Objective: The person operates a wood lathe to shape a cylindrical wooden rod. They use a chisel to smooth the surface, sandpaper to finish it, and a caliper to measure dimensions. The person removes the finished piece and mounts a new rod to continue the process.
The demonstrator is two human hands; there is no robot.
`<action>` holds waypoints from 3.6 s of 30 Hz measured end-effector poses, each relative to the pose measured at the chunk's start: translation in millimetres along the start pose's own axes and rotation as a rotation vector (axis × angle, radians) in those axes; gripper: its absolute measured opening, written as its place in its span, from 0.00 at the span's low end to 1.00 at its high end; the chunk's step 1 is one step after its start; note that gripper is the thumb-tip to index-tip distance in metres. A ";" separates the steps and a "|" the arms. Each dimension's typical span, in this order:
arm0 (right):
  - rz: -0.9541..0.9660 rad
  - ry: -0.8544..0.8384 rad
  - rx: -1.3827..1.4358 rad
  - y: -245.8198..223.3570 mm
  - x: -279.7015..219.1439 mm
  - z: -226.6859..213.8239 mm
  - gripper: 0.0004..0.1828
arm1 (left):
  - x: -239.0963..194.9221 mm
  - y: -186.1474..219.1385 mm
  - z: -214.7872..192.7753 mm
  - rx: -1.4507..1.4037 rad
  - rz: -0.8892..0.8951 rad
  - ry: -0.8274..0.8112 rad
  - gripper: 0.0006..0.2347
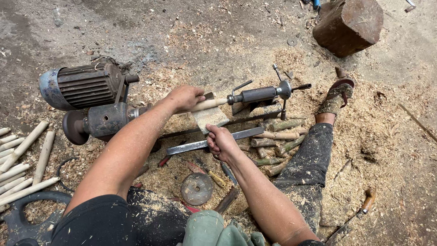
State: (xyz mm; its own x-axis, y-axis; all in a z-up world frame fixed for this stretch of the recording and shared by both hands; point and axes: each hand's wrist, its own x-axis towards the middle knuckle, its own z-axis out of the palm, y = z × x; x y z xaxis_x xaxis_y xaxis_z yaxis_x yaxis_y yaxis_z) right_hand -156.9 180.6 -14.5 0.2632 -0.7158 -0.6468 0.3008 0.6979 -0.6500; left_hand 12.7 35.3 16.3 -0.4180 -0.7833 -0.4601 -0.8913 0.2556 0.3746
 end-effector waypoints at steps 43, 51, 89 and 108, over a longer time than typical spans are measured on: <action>-0.063 0.061 -0.228 1.3 -22.5 -5.1 0.28 | 7.4 5.6 10.1 -0.080 -0.043 0.013 0.26; 0.125 -0.334 -0.330 20.4 -120.3 -108.0 0.28 | -1.0 16.7 34.9 0.154 -0.060 0.014 0.19; -0.427 -0.137 0.121 -183.4 118.8 -286.0 0.33 | -31.1 -5.3 58.1 0.303 -0.146 0.370 0.10; -0.260 0.123 -0.162 -209.7 43.2 -315.9 0.19 | -29.6 -6.0 62.9 0.257 -0.089 0.426 0.07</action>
State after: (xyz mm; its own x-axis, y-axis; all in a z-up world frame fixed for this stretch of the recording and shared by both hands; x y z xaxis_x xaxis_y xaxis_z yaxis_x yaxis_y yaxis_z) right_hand -498.2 10.7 -32.3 0.0808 -0.8691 -0.4880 0.1911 0.4940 -0.8482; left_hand 19.4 92.5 -23.1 -0.2777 -0.9563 -0.0916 -0.9569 0.2669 0.1142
